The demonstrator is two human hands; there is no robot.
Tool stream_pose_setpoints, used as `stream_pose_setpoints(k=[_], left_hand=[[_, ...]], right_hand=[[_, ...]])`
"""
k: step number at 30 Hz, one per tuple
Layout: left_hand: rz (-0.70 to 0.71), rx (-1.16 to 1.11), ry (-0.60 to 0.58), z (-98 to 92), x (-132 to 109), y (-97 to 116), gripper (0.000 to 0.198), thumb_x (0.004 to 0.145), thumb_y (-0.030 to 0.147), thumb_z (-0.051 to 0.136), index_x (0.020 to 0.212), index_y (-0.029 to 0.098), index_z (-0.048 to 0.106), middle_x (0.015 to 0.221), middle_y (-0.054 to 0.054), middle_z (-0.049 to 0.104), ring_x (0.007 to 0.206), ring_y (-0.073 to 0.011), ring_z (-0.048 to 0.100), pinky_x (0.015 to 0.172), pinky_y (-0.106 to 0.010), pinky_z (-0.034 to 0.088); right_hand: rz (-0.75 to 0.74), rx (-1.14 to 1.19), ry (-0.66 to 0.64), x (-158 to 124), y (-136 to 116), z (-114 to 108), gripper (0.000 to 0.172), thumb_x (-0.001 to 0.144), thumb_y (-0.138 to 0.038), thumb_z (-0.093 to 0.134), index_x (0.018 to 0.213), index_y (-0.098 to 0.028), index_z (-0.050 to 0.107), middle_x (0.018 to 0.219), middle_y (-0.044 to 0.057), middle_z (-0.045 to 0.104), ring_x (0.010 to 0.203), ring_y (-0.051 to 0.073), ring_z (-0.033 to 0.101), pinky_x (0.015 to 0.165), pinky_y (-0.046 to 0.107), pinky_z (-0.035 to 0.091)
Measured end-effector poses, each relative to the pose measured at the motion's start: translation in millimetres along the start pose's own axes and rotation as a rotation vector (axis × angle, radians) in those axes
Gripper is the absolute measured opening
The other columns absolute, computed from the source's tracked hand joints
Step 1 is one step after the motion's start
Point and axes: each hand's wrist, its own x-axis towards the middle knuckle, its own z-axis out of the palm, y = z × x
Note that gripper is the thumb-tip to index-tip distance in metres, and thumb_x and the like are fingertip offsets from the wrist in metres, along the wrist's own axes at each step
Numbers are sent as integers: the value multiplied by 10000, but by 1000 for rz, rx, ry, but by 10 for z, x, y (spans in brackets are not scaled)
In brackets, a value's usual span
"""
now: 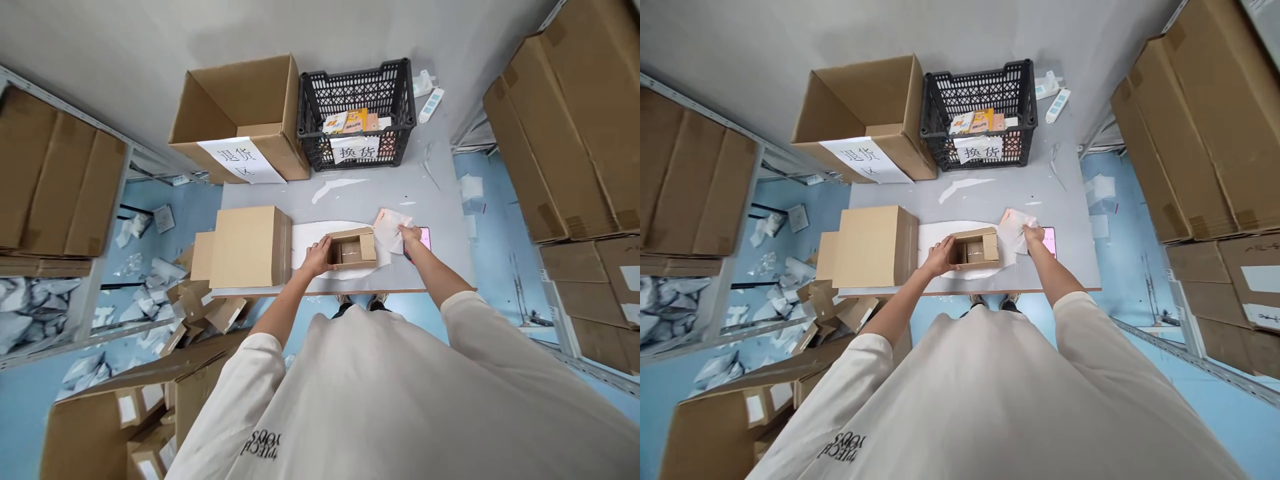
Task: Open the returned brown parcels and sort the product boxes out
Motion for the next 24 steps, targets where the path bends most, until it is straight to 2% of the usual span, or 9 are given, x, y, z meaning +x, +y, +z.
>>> stream_pose_setpoints(k=[3,7,10,14,15,17,19,21,24], left_hand=[[-4,5,-6,-11,-1,3,1313,827,533,939,1842,358,123,1917,-133,191,1567,-476,467,1211,-560,438],[12,5,0,-19,-4,-5,1370,808,569,942,1843,358,68,1916,-154,184,1578,-474,452,1225,-565,414],[29,5,15,-11,-3,-14,1349,819,547,923,1845,343,72,1914,-159,192,1591,-472,433,1241,-567,397],[48,-4,34,10,17,-27,1326,809,512,928,1840,319,117,1909,-172,202,1602,-476,420,1253,-570,389],[54,-9,38,16,24,-30,1321,806,516,929,1838,319,126,1909,-174,201,1602,-476,422,1251,-569,391],[69,-23,43,32,35,-35,1300,804,524,929,1830,325,155,1910,-174,197,1602,-472,428,1246,-567,397],[84,-33,50,50,39,-37,1256,805,519,927,1814,325,205,1911,-168,196,1605,-464,428,1247,-564,398],[103,-37,61,69,36,-36,1167,816,512,923,1779,317,293,1910,-162,199,1600,-454,433,1249,-567,399],[134,-30,81,87,21,-42,923,835,517,919,1629,290,506,1903,-161,214,1569,-444,458,1235,-579,411]], right_hand=[[167,-7,44,-6,30,-15,314,883,-330,882,1119,-183,735,989,99,787,839,205,746,721,278,620],[135,-101,-47,-65,29,-161,298,877,-331,889,1079,-171,739,1002,116,787,914,230,752,773,300,617],[-26,-334,-57,-168,38,-350,245,886,-371,867,988,-193,734,1013,141,774,1046,302,748,914,382,617],[-482,-524,39,-483,48,-509,230,922,-350,781,1081,-198,718,1246,201,731,1216,370,692,1040,483,581],[-596,-548,-11,-594,48,-507,222,944,-335,747,1115,-196,716,1282,203,720,1208,361,694,1044,479,580],[-757,-597,-248,-831,50,-452,238,969,-320,718,1177,-205,727,1328,178,713,1110,319,732,1019,451,595],[-872,-654,-452,-1055,58,-353,344,944,-312,771,1276,-230,739,1457,159,681,1151,305,748,1046,431,597],[-912,-744,-523,-1236,75,-244,497,891,-289,851,1373,-245,738,1588,168,620,1259,328,738,1090,430,589],[-885,-852,-485,-1406,105,-116,583,874,-210,863,1443,-227,734,1690,202,543,1311,353,741,1120,435,586]])
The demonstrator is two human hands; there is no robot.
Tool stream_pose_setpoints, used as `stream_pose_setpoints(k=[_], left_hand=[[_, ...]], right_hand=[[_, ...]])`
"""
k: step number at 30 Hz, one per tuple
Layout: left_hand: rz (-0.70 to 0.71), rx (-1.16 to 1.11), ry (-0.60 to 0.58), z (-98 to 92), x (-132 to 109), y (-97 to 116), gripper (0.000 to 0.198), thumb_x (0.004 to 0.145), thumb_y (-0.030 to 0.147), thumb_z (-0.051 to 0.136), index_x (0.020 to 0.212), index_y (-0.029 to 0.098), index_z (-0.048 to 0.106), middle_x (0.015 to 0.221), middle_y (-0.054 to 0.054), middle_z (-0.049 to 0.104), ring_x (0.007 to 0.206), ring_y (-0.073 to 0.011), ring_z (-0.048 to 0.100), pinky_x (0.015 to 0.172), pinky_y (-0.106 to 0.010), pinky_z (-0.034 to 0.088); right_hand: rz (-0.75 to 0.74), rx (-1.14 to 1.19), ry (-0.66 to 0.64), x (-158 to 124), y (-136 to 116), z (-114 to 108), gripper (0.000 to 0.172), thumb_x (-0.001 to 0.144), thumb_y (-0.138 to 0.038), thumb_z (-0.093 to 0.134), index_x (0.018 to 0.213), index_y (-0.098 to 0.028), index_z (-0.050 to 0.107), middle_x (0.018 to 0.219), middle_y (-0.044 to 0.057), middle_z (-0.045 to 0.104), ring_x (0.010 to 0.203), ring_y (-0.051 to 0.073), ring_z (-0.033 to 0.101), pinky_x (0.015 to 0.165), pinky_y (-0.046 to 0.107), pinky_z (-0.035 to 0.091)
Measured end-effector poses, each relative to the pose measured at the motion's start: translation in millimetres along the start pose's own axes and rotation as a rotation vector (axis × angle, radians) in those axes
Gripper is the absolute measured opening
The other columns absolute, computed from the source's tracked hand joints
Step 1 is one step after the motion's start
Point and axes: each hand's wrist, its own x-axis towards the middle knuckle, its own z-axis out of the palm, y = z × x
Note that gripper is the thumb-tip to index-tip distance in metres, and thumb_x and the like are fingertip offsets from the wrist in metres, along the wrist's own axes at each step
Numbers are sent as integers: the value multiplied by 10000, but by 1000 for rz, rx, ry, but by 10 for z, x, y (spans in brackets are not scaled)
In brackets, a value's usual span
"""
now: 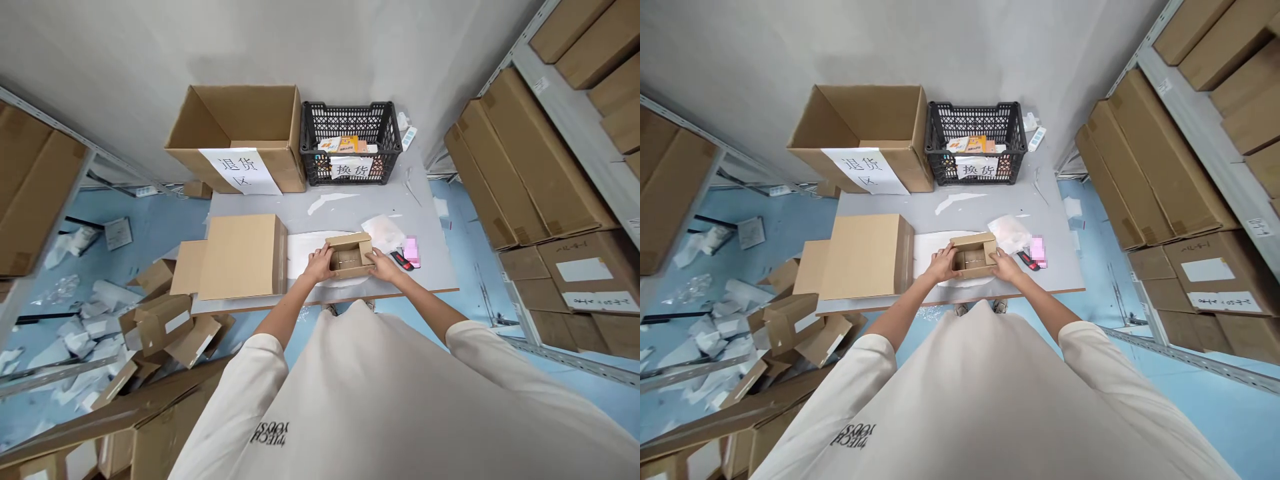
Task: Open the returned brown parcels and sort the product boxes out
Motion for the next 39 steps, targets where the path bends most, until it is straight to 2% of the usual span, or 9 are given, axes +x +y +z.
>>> stream_pose_setpoints(k=[3,6,10,14,18,24,32,35,39], left_hand=[[36,24,-6,-9,-25,-37,569,861,524,900,1316,244,704,1893,-160,232,1547,-445,469,1219,-594,426],[62,32,6,-46,-58,-129,417,879,526,878,1140,229,746,1878,-150,273,1545,-447,464,1223,-609,429],[93,11,71,-173,-91,-298,381,951,497,793,1247,260,745,1856,-114,340,1574,-434,447,1239,-626,427],[107,-26,151,-411,-68,-426,346,1032,430,682,1322,245,725,1844,-129,363,1629,-441,401,1276,-638,398],[66,-55,279,-681,12,-493,347,1078,332,577,1389,240,701,1797,-140,430,1610,-427,435,1291,-623,391],[-3,-2,350,-925,176,-591,442,1074,239,487,1478,199,661,1715,-175,518,1641,-379,397,1350,-574,322],[-119,-37,235,-784,441,-824,766,994,242,560,1747,204,420,1808,-190,420,1698,-406,319,1394,-630,227],[-155,-51,177,-684,493,-883,844,971,241,578,1782,201,351,1816,-197,413,1705,-417,316,1398,-656,218],[-179,-64,138,-627,486,-875,860,958,224,583,1783,179,342,1829,-213,380,1724,-423,280,1412,-661,181]], right_hand=[[55,-32,33,-12,-97,58,367,925,-165,794,1290,-196,808,1698,206,547,1324,355,751,1147,447,587],[56,2,97,-29,-168,70,137,947,-173,772,1062,-205,840,1648,181,616,1383,360,725,1191,475,574],[41,110,179,-17,-296,16,73,956,-196,752,965,-228,818,1608,151,674,1368,353,734,1203,520,573],[58,200,253,151,-454,-123,68,960,-246,747,960,-230,813,1617,149,675,1231,320,792,1134,504,618],[45,225,315,547,-582,-277,72,961,-268,748,951,-231,809,1637,156,659,1128,291,816,1127,501,617],[-18,227,322,1371,-734,-332,65,949,-255,744,948,-236,806,1623,137,674,1313,317,758,1160,505,600],[-32,261,238,2192,-822,-92,110,957,-234,699,997,-211,799,1662,164,630,1368,328,712,1224,519,555],[-28,273,222,2310,-779,49,137,933,-238,694,1022,-223,797,1624,144,655,1377,325,698,1239,526,550],[-44,269,217,2262,-721,139,262,925,-262,692,1168,-237,787,1646,130,624,1440,340,652,1254,543,537]])
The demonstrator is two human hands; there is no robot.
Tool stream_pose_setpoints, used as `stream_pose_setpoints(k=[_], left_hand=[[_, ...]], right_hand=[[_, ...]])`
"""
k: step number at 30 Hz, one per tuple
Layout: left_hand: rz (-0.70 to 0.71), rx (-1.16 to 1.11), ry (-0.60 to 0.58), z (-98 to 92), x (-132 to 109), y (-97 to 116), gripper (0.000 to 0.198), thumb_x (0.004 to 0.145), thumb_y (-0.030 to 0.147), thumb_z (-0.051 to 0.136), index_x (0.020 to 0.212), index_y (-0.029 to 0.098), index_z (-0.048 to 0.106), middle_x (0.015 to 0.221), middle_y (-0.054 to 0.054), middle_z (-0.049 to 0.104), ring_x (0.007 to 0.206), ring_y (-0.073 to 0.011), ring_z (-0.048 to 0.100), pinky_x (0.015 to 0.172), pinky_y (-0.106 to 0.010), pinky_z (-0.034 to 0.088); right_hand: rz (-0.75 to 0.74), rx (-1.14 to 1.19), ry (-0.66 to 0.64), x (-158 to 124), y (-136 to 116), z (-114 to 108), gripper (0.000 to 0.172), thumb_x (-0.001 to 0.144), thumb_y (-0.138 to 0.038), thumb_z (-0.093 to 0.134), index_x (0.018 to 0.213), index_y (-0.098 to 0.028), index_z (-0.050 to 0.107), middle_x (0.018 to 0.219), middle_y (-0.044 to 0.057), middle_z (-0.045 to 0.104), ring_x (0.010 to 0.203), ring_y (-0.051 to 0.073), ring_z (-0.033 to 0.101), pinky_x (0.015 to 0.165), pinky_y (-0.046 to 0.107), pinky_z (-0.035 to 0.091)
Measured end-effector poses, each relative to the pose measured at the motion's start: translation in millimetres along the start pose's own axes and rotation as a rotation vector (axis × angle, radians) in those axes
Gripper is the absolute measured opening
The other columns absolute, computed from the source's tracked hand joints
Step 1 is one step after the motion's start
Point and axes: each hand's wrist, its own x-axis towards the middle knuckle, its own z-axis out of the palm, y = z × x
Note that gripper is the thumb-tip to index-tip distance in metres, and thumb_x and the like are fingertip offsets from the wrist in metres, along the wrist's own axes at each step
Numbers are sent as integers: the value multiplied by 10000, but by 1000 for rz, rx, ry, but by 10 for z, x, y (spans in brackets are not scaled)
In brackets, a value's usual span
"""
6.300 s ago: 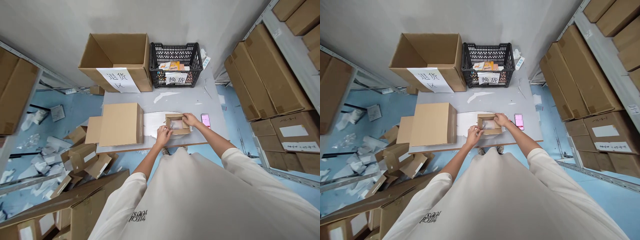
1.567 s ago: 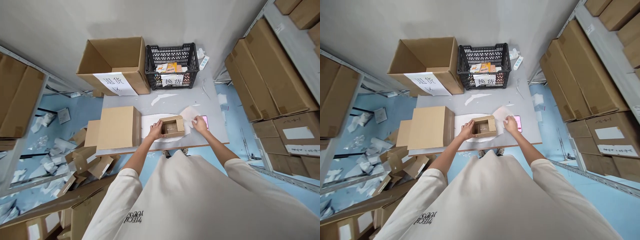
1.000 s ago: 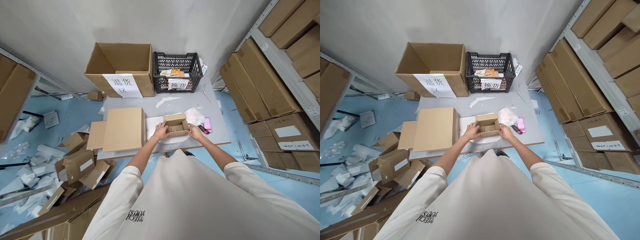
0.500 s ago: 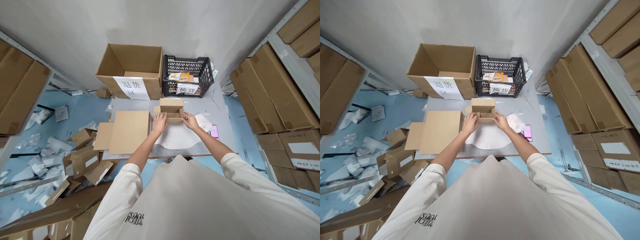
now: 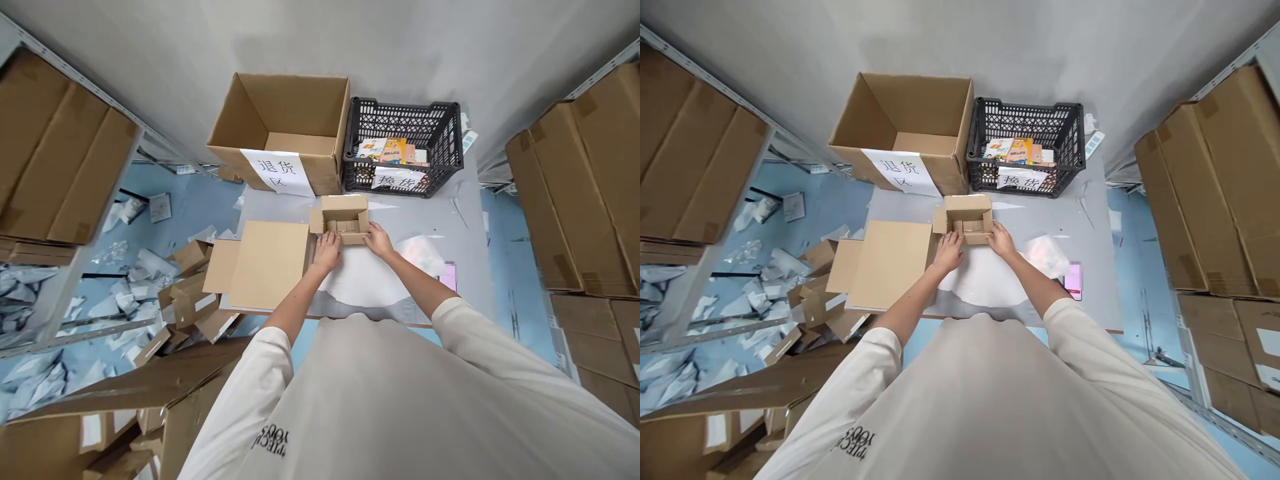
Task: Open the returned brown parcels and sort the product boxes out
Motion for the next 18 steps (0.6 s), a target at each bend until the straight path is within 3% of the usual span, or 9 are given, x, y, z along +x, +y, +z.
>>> stream_pose_setpoints(k=[4,9,14,18], left_hand=[[28,9,46,-57,-75,71,748,979,205,552,1717,161,442,1831,-218,356,1728,-410,267,1420,-644,158],[181,2,104,-77,-165,296,662,1012,204,515,1674,210,499,1803,-180,414,1705,-378,310,1392,-623,236],[354,-20,75,141,-255,711,598,1046,218,512,1643,214,551,1782,-167,445,1680,-376,348,1380,-599,261],[392,-33,-12,400,-337,1019,560,1054,232,518,1610,208,589,1767,-171,470,1655,-373,391,1363,-590,295]], right_hand=[[-30,-6,70,-229,55,-137,395,988,-294,625,1362,-220,729,1693,157,565,1545,349,553,1307,552,471],[57,-51,149,-743,272,-421,349,1000,-277,572,1294,-218,751,1545,175,655,1460,357,602,1290,563,472],[204,-120,177,-1422,597,-668,327,974,-248,573,1232,-214,771,1416,162,712,1348,348,652,1207,537,536],[303,-154,166,-1784,828,-850,345,970,-251,570,1241,-207,779,1381,143,732,1318,333,661,1167,511,554]])
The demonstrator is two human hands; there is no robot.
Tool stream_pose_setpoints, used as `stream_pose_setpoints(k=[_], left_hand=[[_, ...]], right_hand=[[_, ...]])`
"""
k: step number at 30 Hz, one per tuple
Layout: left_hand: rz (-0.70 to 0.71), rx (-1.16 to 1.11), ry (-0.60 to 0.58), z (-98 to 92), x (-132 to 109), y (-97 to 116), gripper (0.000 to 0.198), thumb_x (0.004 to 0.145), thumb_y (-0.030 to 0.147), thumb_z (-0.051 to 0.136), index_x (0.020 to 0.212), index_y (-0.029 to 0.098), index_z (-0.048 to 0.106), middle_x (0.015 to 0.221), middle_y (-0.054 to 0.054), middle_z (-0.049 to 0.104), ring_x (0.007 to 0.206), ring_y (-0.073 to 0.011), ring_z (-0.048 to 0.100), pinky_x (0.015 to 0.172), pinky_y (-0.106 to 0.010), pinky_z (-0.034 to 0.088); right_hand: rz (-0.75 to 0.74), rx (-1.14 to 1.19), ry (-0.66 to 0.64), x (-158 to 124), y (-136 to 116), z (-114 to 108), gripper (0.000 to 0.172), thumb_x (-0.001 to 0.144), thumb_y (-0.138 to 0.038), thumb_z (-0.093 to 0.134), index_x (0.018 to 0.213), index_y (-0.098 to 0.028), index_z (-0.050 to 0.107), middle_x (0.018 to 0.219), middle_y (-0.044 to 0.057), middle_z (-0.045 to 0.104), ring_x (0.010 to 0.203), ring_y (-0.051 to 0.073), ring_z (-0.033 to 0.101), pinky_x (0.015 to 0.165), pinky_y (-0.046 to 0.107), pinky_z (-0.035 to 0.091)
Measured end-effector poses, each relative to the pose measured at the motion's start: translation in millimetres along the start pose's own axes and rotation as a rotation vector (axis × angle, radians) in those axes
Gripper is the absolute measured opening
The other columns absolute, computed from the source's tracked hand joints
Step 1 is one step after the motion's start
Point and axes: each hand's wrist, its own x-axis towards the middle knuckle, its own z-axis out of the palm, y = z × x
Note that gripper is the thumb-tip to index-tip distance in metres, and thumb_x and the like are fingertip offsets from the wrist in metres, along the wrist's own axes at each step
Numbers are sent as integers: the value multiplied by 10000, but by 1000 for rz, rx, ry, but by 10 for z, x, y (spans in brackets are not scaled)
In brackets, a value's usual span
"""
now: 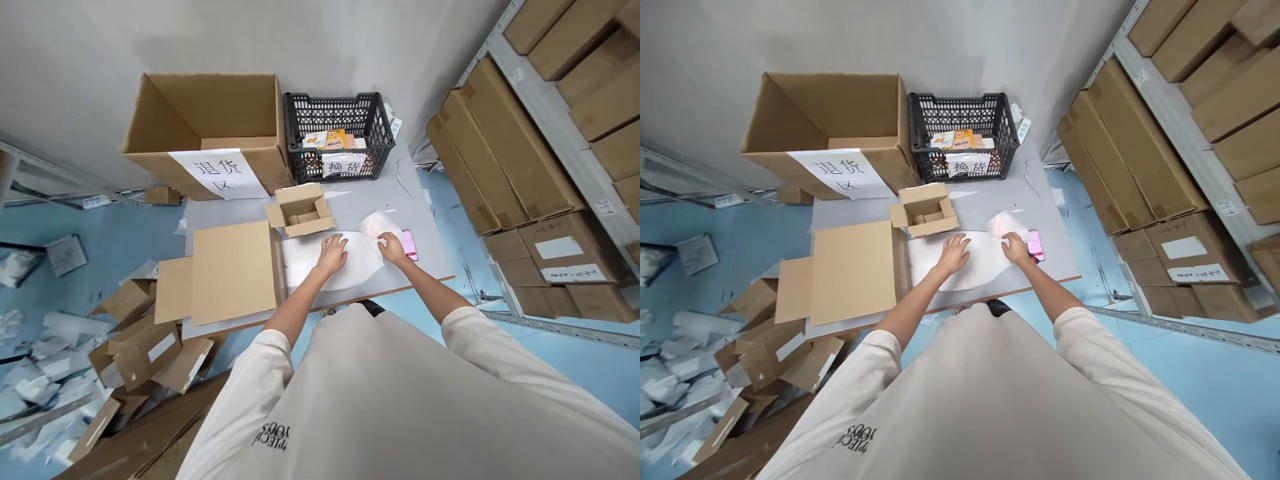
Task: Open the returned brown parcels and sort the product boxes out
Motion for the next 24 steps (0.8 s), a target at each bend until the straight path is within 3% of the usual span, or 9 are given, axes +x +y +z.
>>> stream_pose_setpoints(k=[9,18,24], left_hand=[[-76,-12,-172,407,258,397,571,1059,263,541,1626,202,566,1765,-186,484,1637,-371,441,1333,-562,361],[-245,-103,-228,832,798,741,602,1057,297,572,1647,188,534,1771,-193,474,1607,-391,487,1299,-548,428],[-359,-207,-230,1171,1087,861,679,1041,299,593,1699,191,462,1809,-195,421,1622,-382,485,1298,-528,438]], right_hand=[[128,-156,-141,171,393,-249,420,1031,-265,584,1409,-180,746,1575,142,677,1445,341,600,1208,470,490],[74,-286,-271,793,730,-345,599,1031,-333,651,1610,-186,601,1705,172,568,1537,405,493,1257,541,393],[37,-312,-385,1061,844,-216,603,1036,-324,649,1622,-202,579,1527,188,700,1425,404,572,1203,527,400]])
